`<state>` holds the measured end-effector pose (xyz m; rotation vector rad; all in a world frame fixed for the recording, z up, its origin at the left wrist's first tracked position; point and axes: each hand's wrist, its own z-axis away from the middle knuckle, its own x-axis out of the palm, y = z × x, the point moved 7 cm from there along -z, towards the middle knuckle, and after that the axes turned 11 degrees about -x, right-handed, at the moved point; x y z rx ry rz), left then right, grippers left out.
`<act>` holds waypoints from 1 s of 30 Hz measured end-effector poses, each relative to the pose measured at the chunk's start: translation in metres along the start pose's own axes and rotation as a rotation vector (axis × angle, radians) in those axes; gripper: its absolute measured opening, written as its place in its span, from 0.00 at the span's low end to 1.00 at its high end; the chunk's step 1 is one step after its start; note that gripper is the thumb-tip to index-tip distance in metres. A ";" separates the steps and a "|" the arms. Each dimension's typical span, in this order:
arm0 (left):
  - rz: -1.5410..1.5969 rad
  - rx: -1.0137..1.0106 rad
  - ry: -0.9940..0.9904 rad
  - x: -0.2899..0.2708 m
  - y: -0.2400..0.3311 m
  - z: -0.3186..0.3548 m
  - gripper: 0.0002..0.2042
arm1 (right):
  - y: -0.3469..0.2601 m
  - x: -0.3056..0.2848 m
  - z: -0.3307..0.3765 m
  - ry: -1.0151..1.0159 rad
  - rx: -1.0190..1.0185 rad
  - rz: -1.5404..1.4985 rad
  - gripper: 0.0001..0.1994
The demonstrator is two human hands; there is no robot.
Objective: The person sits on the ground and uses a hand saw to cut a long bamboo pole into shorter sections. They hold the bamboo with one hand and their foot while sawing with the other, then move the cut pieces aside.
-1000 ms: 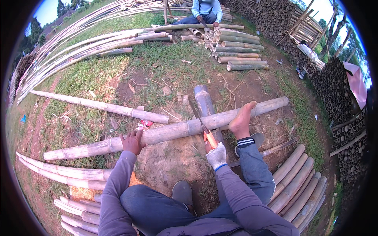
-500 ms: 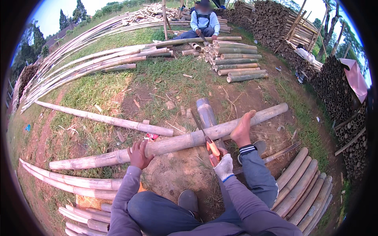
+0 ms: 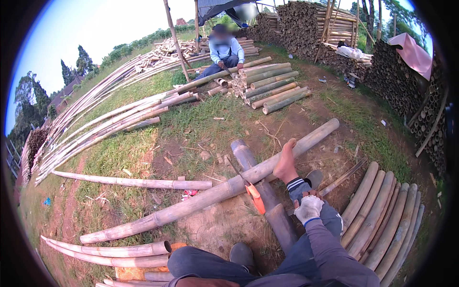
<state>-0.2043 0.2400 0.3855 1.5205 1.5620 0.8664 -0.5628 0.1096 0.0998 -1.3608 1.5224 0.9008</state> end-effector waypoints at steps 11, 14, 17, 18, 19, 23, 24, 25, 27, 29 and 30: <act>0.067 0.144 0.145 0.017 -0.038 -0.012 0.30 | 0.008 0.006 0.008 0.028 -0.013 -0.016 0.25; 0.059 0.159 0.169 0.020 -0.043 -0.008 0.30 | 0.007 0.008 0.008 0.033 -0.017 -0.018 0.26; 0.053 0.174 0.188 0.021 -0.045 -0.004 0.30 | 0.006 0.008 0.007 0.024 -0.010 -0.023 0.26; 0.056 0.179 0.191 0.021 -0.046 -0.004 0.30 | 0.006 0.008 0.006 0.018 -0.008 -0.024 0.26; 0.056 0.184 0.193 0.021 -0.046 -0.003 0.30 | 0.007 0.010 0.006 0.007 -0.005 -0.026 0.26; 0.058 0.204 0.211 0.018 -0.050 -0.001 0.30 | 0.010 0.013 0.005 -0.020 0.005 -0.016 0.26; 0.056 0.208 0.211 0.018 -0.050 -0.001 0.30 | 0.010 0.012 0.005 -0.017 0.008 -0.010 0.26; 0.055 0.215 0.216 0.019 -0.050 0.000 0.30 | 0.009 0.011 0.006 -0.018 0.006 -0.013 0.26; 0.050 0.218 0.219 0.020 -0.051 0.002 0.30 | 0.008 0.008 0.005 -0.013 0.002 -0.021 0.26; 0.044 0.224 0.223 0.021 -0.051 0.003 0.30 | 0.005 0.004 0.004 -0.020 0.007 -0.018 0.26; 0.042 0.227 0.223 0.022 -0.051 0.004 0.30 | 0.004 0.004 0.004 -0.024 0.008 -0.018 0.25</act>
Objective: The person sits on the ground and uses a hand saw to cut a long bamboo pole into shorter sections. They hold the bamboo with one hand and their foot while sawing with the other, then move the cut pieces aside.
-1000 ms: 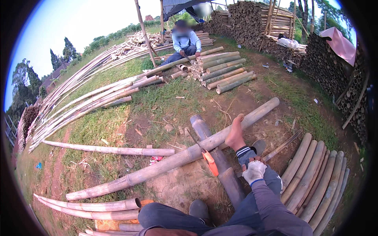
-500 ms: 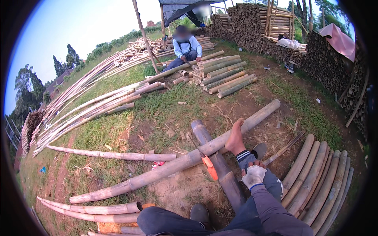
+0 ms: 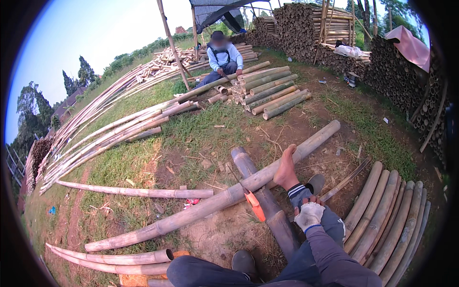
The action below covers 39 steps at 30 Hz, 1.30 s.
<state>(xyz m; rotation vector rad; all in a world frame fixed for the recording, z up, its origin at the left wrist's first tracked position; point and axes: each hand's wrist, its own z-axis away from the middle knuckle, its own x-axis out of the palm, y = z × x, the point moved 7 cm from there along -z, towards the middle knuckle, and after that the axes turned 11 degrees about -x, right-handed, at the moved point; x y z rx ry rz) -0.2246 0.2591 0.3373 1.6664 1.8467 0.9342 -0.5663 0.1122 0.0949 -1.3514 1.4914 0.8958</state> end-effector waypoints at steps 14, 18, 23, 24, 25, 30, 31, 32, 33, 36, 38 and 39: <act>-0.003 0.036 0.020 0.003 -0.004 0.004 0.31 | 0.001 0.004 -0.001 0.010 -0.009 0.005 0.25; 0.000 0.041 0.025 0.001 -0.005 0.004 0.31 | 0.003 0.007 -0.001 0.024 -0.006 0.002 0.25; 0.002 0.054 0.030 0.003 -0.006 0.005 0.31 | 0.004 0.009 0.001 0.019 0.012 0.020 0.25; 0.000 0.057 0.033 0.003 -0.006 0.005 0.31 | 0.003 0.009 0.001 0.030 0.008 0.030 0.26; -0.001 0.062 0.031 0.003 -0.006 0.006 0.31 | 0.004 0.011 0.000 0.017 0.009 0.014 0.26; 0.001 0.074 0.043 0.003 -0.006 0.006 0.31 | 0.003 0.010 -0.002 -0.023 0.007 -0.003 0.26; -0.001 0.076 0.046 0.002 -0.007 0.005 0.31 | 0.005 0.010 -0.002 -0.030 0.015 -0.008 0.26; -0.002 0.081 0.045 0.002 -0.006 0.005 0.31 | 0.006 0.009 -0.002 -0.037 0.023 -0.013 0.26; -0.002 0.080 0.050 0.002 -0.006 0.005 0.31 | 0.006 0.009 -0.001 -0.044 0.031 -0.019 0.26; -0.007 0.102 0.053 0.003 -0.006 0.008 0.31 | 0.005 0.009 -0.002 -0.029 0.035 -0.005 0.26; -0.015 0.112 0.060 0.005 -0.006 0.009 0.31 | 0.005 0.009 0.000 0.000 0.019 0.000 0.26; -0.024 0.118 0.060 0.007 -0.005 0.009 0.31 | 0.004 0.008 0.000 0.013 0.011 0.000 0.26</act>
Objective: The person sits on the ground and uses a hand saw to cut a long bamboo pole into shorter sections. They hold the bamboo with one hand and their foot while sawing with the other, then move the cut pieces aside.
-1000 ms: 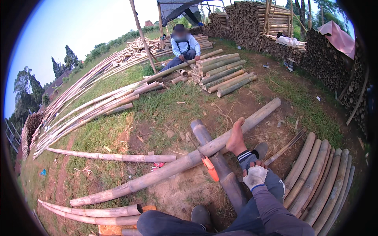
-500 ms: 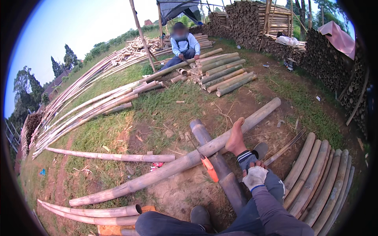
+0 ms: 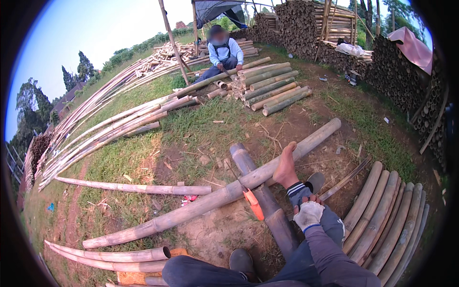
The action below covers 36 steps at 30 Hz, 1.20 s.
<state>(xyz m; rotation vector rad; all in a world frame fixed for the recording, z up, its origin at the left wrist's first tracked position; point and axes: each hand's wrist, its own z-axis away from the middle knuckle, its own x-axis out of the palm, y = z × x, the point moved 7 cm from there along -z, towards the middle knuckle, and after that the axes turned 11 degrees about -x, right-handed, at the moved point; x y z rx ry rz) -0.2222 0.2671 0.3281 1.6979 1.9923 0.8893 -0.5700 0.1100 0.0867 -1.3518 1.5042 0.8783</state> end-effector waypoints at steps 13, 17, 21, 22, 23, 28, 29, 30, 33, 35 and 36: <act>-0.026 0.037 0.085 0.015 -0.002 0.005 0.32 | 0.001 -0.002 0.003 0.028 -0.022 0.038 0.23; -0.055 -0.037 -0.015 0.005 0.013 -0.018 0.31 | -0.005 -0.010 -0.005 0.007 -0.004 -0.004 0.24; -0.064 -0.010 -0.124 -0.004 0.012 -0.019 0.30 | -0.004 -0.007 -0.007 0.007 -0.001 0.005 0.24; -0.037 0.021 -0.072 -0.003 0.010 -0.016 0.30 | -0.004 -0.006 -0.006 0.014 -0.006 0.004 0.24; -0.012 0.052 -0.024 -0.002 0.008 -0.014 0.30 | -0.003 -0.006 -0.005 0.025 -0.009 0.001 0.24; 0.000 0.022 0.164 0.004 0.007 -0.007 0.29 | -0.003 -0.008 -0.005 0.032 -0.008 -0.003 0.23; -0.011 0.016 0.161 0.006 0.006 -0.004 0.29 | -0.003 -0.007 -0.006 0.026 -0.006 -0.002 0.23; -0.026 0.012 0.089 0.004 0.004 0.002 0.29 | -0.004 -0.007 -0.006 0.021 -0.004 0.000 0.23; -0.048 0.053 0.018 0.004 0.003 0.005 0.29 | -0.005 -0.006 -0.006 0.020 0.001 0.025 0.23; -0.057 0.086 0.030 0.001 0.003 0.002 0.29 | -0.005 -0.008 -0.006 0.031 -0.002 0.037 0.23; -0.061 0.096 0.041 0.001 0.004 -0.001 0.29 | -0.005 -0.008 -0.006 0.038 -0.003 0.044 0.23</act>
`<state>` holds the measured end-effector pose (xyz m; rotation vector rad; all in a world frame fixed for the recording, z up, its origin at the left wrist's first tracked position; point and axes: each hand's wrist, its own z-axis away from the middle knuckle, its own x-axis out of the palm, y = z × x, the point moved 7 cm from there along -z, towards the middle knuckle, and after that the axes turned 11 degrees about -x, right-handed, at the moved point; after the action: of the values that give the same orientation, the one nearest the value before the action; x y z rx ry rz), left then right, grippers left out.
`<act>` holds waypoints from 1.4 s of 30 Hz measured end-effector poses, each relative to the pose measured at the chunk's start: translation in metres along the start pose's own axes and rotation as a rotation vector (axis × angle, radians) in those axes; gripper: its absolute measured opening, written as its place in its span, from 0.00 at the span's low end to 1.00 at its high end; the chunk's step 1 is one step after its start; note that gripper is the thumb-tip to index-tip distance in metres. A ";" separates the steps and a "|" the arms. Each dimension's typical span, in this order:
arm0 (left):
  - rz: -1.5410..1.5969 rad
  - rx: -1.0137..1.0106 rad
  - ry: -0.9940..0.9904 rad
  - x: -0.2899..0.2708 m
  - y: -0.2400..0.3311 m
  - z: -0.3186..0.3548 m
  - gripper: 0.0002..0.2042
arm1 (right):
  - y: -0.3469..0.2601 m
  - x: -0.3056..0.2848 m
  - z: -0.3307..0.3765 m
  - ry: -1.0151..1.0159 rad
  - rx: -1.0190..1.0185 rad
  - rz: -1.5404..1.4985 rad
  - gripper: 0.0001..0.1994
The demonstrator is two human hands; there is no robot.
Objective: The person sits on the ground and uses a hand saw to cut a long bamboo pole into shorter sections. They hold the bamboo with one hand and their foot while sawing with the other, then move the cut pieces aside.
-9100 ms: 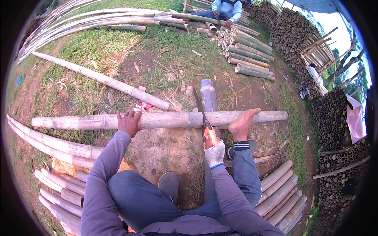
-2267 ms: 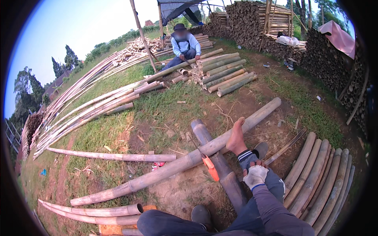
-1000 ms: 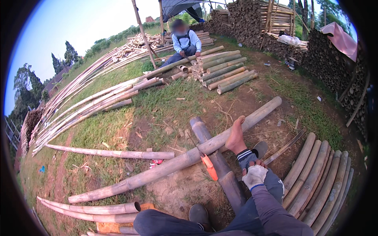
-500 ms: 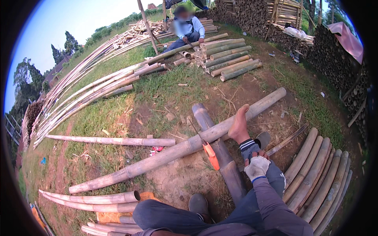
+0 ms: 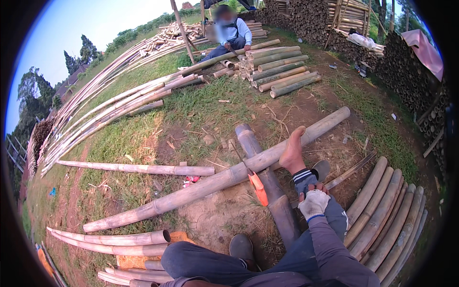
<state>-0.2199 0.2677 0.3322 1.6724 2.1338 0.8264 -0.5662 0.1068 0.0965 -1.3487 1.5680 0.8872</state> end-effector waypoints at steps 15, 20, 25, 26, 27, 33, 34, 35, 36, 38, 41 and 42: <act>0.058 -0.015 0.052 -0.006 0.008 -0.012 0.26 | -0.001 0.000 -0.001 -0.017 -0.002 -0.017 0.24; 0.063 -0.001 0.055 -0.005 0.009 -0.015 0.26 | -0.001 0.001 -0.002 -0.058 0.017 -0.029 0.24; 0.039 -0.046 -0.006 -0.007 0.004 -0.005 0.24 | 0.002 0.002 -0.002 -0.053 0.011 -0.037 0.24; 0.064 -0.077 -0.031 -0.010 0.005 -0.010 0.22 | 0.003 0.003 0.000 -0.044 0.012 -0.033 0.24; 0.129 -0.125 -0.081 -0.025 0.013 -0.032 0.19 | 0.002 0.004 0.000 -0.035 0.010 -0.029 0.24; 0.066 -0.228 -0.008 -0.045 0.020 -0.039 0.10 | -0.003 0.002 -0.002 -0.070 0.025 -0.041 0.23; 0.053 -0.250 0.036 -0.045 0.020 -0.034 0.10 | 0.000 0.008 -0.001 -0.134 0.046 -0.009 0.23; 0.025 -0.263 0.092 -0.048 0.022 -0.035 0.09 | -0.001 0.005 -0.009 -0.091 0.028 -0.006 0.23; 0.006 -0.278 0.155 -0.048 0.025 -0.034 0.08 | -0.001 0.004 -0.002 -0.059 0.012 0.000 0.23; -0.095 -0.313 0.321 -0.053 0.032 -0.037 0.07 | -0.002 0.002 0.001 -0.074 0.019 -0.003 0.24; -0.439 -0.414 0.567 -0.073 0.045 -0.028 0.08 | -0.002 -0.001 -0.002 -0.071 0.031 -0.023 0.25; -0.629 -0.479 0.615 -0.080 0.058 -0.008 0.16 | -0.002 -0.002 -0.002 -0.056 0.018 -0.038 0.25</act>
<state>-0.1574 0.1978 0.3653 0.4839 2.3385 1.5910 -0.5643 0.1048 0.0989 -1.3260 1.4999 0.8787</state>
